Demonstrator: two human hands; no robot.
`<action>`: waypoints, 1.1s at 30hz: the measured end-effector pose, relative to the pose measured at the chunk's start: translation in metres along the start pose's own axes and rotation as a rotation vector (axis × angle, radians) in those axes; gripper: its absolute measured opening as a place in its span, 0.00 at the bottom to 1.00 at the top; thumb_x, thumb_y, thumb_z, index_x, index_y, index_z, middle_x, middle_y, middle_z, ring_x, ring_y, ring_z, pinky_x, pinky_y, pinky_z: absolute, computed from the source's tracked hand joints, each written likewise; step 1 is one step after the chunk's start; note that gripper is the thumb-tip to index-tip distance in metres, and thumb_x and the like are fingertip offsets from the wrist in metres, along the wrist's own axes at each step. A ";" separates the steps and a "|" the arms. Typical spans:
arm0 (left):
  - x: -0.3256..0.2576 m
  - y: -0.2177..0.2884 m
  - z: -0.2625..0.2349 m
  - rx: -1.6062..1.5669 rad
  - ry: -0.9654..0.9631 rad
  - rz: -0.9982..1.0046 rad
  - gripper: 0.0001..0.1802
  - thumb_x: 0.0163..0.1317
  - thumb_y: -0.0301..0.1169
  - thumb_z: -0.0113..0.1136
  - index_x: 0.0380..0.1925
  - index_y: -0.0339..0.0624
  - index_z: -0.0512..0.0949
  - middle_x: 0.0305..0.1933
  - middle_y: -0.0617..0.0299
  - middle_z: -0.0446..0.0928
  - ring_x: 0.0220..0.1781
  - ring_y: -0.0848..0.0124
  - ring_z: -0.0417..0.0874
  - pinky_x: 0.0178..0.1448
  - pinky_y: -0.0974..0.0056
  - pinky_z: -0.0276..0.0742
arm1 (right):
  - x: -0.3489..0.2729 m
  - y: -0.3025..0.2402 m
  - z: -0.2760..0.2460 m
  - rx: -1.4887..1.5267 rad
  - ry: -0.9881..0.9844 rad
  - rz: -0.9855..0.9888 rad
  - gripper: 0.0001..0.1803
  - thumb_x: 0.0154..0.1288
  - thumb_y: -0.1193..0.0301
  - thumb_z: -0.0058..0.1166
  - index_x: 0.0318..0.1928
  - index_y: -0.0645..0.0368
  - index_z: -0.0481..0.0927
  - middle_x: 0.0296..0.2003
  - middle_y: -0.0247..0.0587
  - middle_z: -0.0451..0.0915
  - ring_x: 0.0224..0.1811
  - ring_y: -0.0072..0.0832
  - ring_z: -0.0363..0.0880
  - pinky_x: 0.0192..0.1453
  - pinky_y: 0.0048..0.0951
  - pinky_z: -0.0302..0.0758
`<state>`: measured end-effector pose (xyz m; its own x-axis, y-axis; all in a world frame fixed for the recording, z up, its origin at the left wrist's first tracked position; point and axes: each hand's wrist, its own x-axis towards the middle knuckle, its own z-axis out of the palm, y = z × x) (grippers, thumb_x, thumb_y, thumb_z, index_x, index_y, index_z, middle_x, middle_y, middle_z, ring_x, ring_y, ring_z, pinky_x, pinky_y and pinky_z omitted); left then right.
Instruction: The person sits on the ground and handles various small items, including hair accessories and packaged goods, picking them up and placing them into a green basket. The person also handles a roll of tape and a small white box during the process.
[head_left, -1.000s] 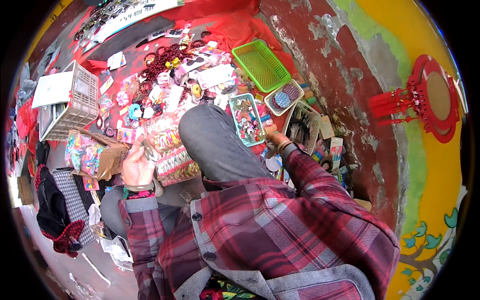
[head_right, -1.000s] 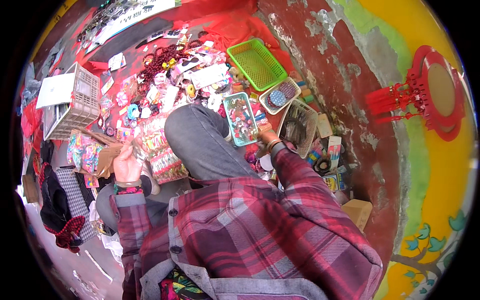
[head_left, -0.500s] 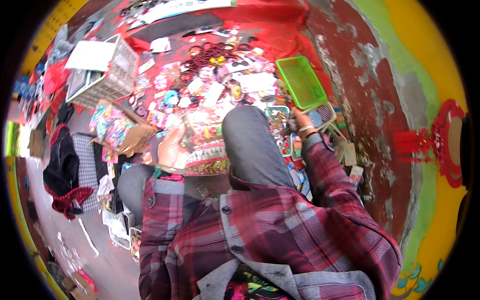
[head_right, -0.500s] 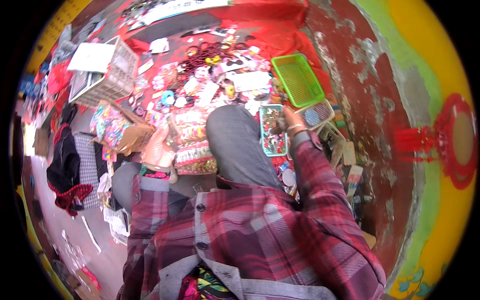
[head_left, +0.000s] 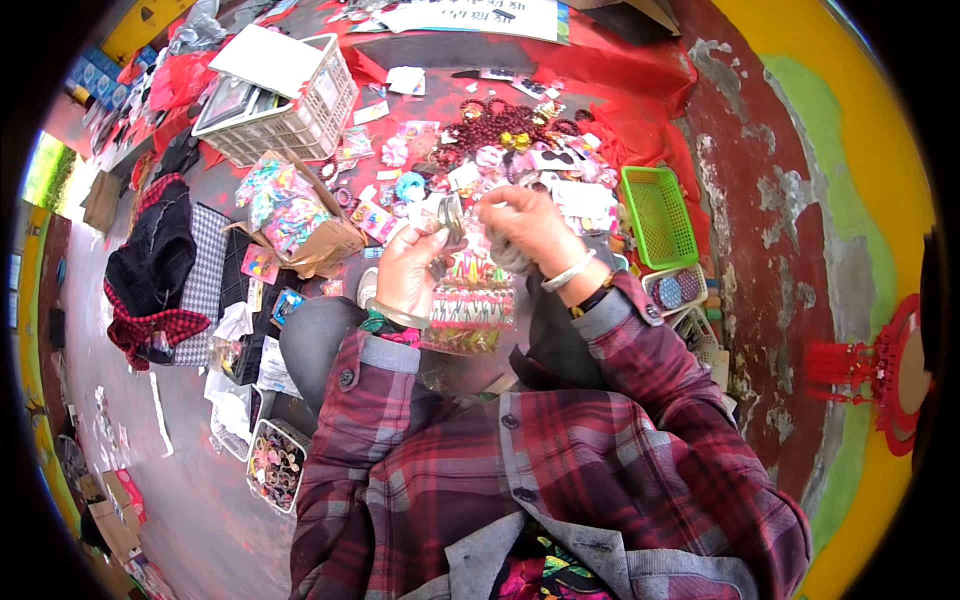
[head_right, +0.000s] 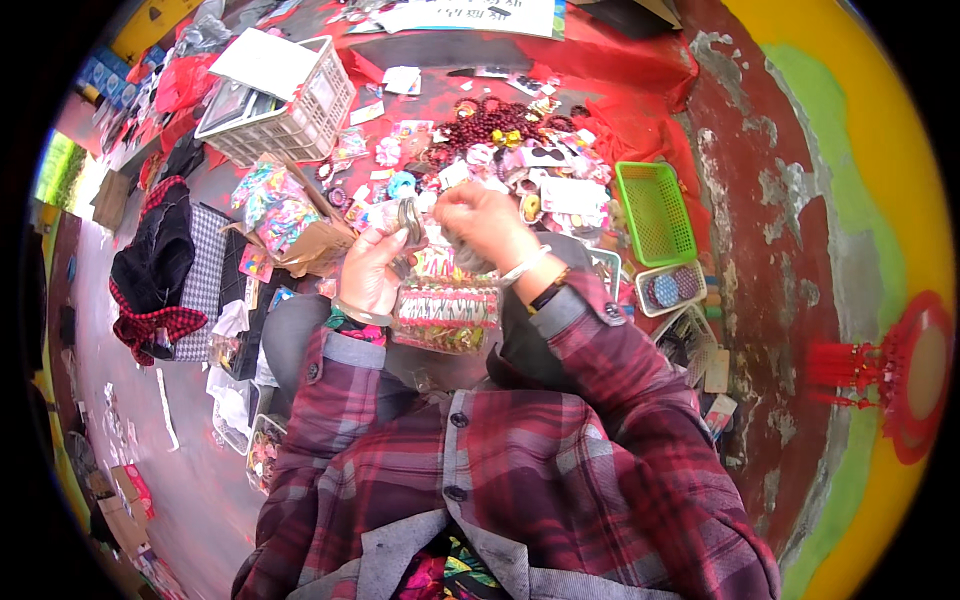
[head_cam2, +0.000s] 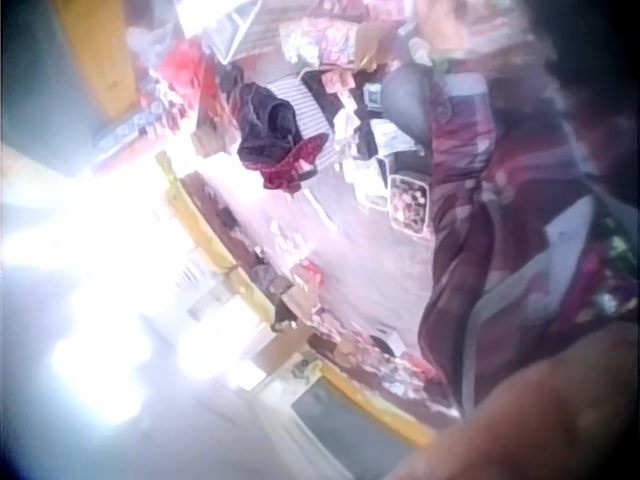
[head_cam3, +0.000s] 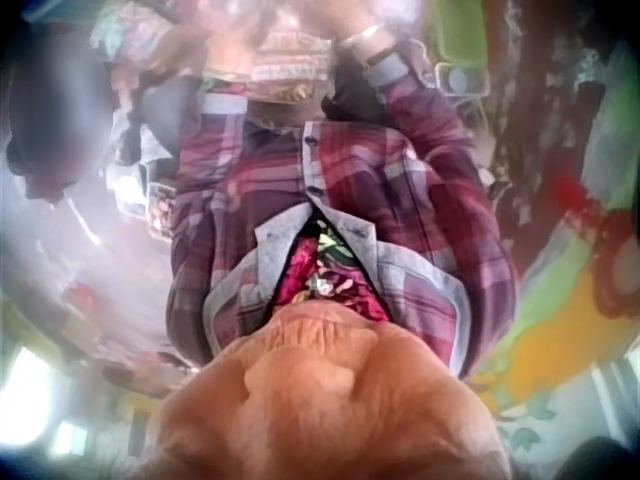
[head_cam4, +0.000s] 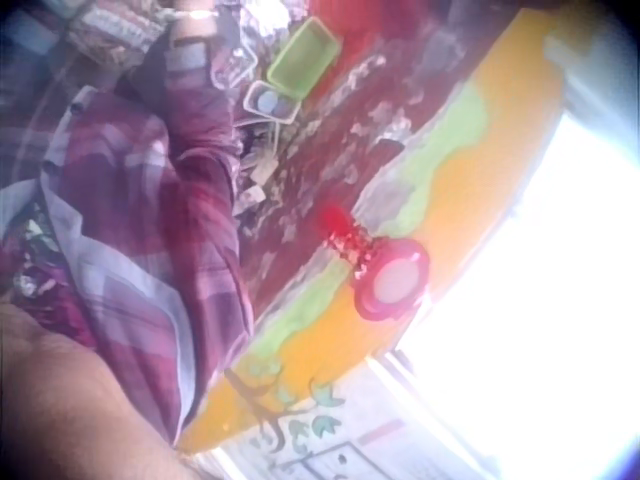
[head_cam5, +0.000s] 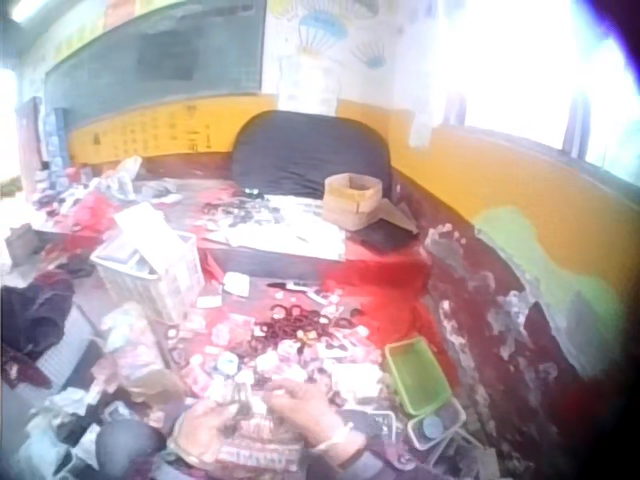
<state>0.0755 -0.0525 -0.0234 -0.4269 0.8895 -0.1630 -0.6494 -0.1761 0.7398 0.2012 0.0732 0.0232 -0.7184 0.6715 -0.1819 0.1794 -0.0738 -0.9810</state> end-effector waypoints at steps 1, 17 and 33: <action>0.000 0.005 0.000 -0.001 0.017 -0.013 0.08 0.57 0.21 0.51 0.38 0.37 0.74 0.35 0.61 0.77 0.37 0.74 0.78 0.37 0.70 0.72 | 0.004 0.010 0.010 0.055 -0.054 0.013 0.11 0.55 0.71 0.57 0.37 0.65 0.78 0.26 0.30 0.76 0.26 0.14 0.71 0.30 0.15 0.67; 0.000 0.000 -0.007 -0.058 -0.005 -0.011 0.08 0.59 0.24 0.52 0.39 0.33 0.73 0.36 0.58 0.76 0.34 0.68 0.78 0.36 0.66 0.75 | 0.017 0.038 -0.004 0.582 -0.217 0.199 0.09 0.53 0.74 0.55 0.36 0.63 0.77 0.29 0.35 0.79 0.31 0.23 0.77 0.37 0.23 0.72; -0.003 0.001 -0.002 -0.100 -0.020 -0.032 0.09 0.60 0.26 0.51 0.38 0.33 0.74 0.34 0.57 0.76 0.31 0.64 0.79 0.36 0.64 0.75 | 0.014 0.037 -0.007 0.586 -0.291 0.202 0.10 0.52 0.73 0.55 0.36 0.64 0.77 0.32 0.38 0.78 0.35 0.26 0.76 0.42 0.27 0.71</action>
<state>0.0748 -0.0564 -0.0233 -0.3931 0.9034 -0.1712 -0.7221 -0.1880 0.6658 0.2024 0.0857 -0.0149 -0.8750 0.3831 -0.2959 -0.0052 -0.6188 -0.7856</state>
